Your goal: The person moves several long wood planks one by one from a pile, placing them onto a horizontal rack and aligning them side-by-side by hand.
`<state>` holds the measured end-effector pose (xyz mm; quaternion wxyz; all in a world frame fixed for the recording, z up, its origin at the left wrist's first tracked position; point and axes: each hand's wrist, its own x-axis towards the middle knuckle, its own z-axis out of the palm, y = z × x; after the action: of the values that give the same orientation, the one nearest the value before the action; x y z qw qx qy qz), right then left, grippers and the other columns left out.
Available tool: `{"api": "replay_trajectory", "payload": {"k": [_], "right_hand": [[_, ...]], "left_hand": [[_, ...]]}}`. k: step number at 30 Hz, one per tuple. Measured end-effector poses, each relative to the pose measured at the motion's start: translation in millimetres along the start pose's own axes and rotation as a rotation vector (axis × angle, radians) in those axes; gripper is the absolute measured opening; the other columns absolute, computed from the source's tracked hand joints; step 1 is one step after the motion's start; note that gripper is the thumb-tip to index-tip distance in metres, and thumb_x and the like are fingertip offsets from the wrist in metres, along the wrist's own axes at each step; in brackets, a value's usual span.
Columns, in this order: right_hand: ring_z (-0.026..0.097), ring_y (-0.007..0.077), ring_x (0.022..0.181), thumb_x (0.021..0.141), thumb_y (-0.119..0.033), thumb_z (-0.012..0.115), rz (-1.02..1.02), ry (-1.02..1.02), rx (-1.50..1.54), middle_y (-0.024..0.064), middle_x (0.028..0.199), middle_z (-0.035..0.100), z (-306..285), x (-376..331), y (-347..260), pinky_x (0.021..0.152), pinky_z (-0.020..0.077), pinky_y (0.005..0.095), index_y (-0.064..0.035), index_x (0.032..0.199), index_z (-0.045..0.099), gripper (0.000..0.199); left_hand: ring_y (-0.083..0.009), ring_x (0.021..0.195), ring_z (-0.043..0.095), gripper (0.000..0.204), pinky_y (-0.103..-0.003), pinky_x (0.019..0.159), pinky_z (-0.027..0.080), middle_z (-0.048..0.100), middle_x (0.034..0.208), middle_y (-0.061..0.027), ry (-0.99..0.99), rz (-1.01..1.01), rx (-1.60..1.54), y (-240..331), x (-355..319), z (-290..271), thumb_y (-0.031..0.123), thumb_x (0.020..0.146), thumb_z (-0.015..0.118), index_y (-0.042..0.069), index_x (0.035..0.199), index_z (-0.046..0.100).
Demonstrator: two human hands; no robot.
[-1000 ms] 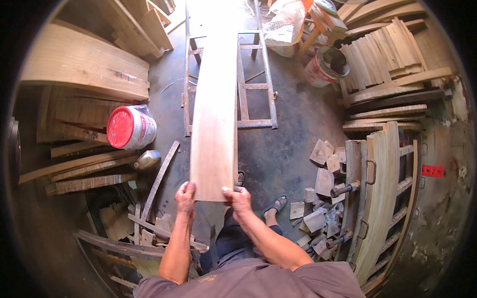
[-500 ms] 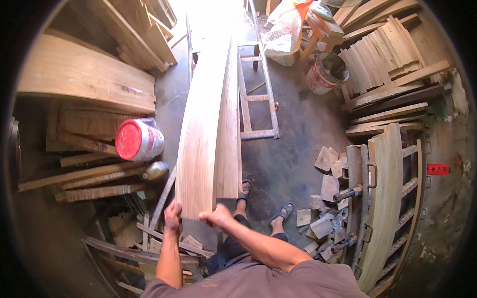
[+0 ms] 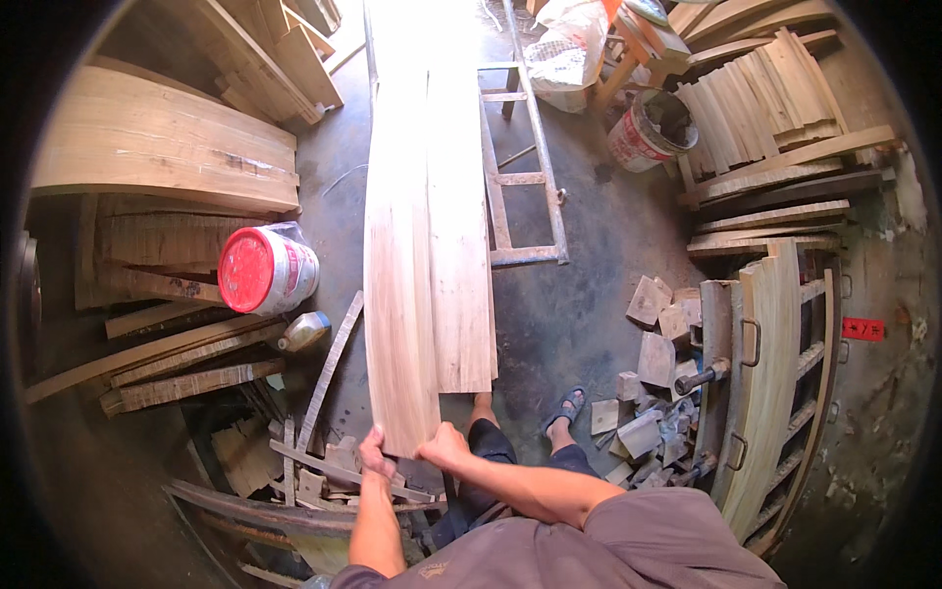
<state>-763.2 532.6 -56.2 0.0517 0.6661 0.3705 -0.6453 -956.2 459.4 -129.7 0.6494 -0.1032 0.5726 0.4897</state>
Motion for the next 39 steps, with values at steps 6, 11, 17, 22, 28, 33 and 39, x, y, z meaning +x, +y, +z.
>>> {"api": "replay_trajectory", "payload": {"k": [6,11,17,22,28,33,39], "right_hand": [[0.027,0.0040,0.042,0.089,-0.005,0.067,0.287,-0.335,0.979,-0.0069,0.059,0.039,-47,33,38,0.040,0.0176,0.0257,-0.0153,0.073,0.040,0.032],[0.061,0.0201,0.086,0.089,-0.014,0.071,0.202,-0.117,1.289,0.0067,0.098,0.064,-78,58,47,0.086,0.0488,0.0377,-0.0073,0.104,0.060,0.019],[0.048,0.0351,0.127,0.089,-0.017,0.070,0.217,0.025,1.643,0.0158,0.134,0.053,-64,79,25,0.111,0.0329,0.0565,-0.0029,0.132,0.050,0.049],[0.053,0.0319,0.122,0.091,-0.048,0.064,0.345,0.193,1.729,0.0084,0.130,0.060,-76,79,44,0.101,0.0418,0.0535,-0.0149,0.128,0.059,0.050],[0.062,0.0207,0.087,0.092,-0.054,0.062,0.039,0.561,1.614,0.0031,0.102,0.069,-183,105,132,0.068,0.0476,0.0371,-0.0142,0.110,0.066,0.044],[0.059,0.0240,0.084,0.089,-0.064,0.059,0.078,0.431,1.511,0.0025,0.098,0.065,-243,120,173,0.060,0.0419,0.0398,-0.0180,0.113,0.065,0.052],[0.056,0.0321,0.119,0.093,-0.060,0.055,0.048,0.465,1.662,0.0068,0.132,0.060,-221,132,172,0.099,0.0438,0.0496,-0.0120,0.135,0.055,0.064]], "left_hand": [[-0.0210,0.110,0.063,0.049,-0.035,0.098,0.048,0.066,0.124,-0.0089,0.095,0.204,0.336,56,73,-25,0.016,0.096,0.060,-0.003,0.141,0.052],[-0.0208,0.112,0.062,0.053,-0.031,0.100,0.047,0.064,0.128,-0.0137,0.073,0.182,0.257,31,99,-17,0.009,0.095,0.062,-0.009,0.143,0.046],[-0.0221,0.116,0.058,0.055,-0.033,0.103,0.044,0.062,0.130,-0.0161,0.254,0.299,0.406,4,90,14,0.018,0.096,0.064,-0.010,0.141,0.048],[-0.0286,0.125,0.053,0.067,-0.038,0.107,0.040,0.054,0.140,-0.0204,0.401,0.265,0.302,9,87,25,0.022,0.090,0.071,-0.009,0.143,0.044],[-0.0375,0.130,0.044,0.061,-0.046,0.112,0.033,0.051,0.134,-0.0224,0.945,0.804,1.292,0,54,89,0.015,0.082,0.071,-0.004,0.136,0.052],[-0.0374,0.124,0.049,0.049,-0.042,0.108,0.038,0.060,0.123,-0.0220,0.330,0.532,0.913,-45,62,158,0.017,0.080,0.072,-0.007,0.122,0.062],[-0.0428,0.127,0.050,0.067,-0.045,0.109,0.038,0.055,0.135,-0.0283,0.513,0.355,1.279,-81,80,231,0.035,0.081,0.073,-0.011,0.128,0.057]]}}
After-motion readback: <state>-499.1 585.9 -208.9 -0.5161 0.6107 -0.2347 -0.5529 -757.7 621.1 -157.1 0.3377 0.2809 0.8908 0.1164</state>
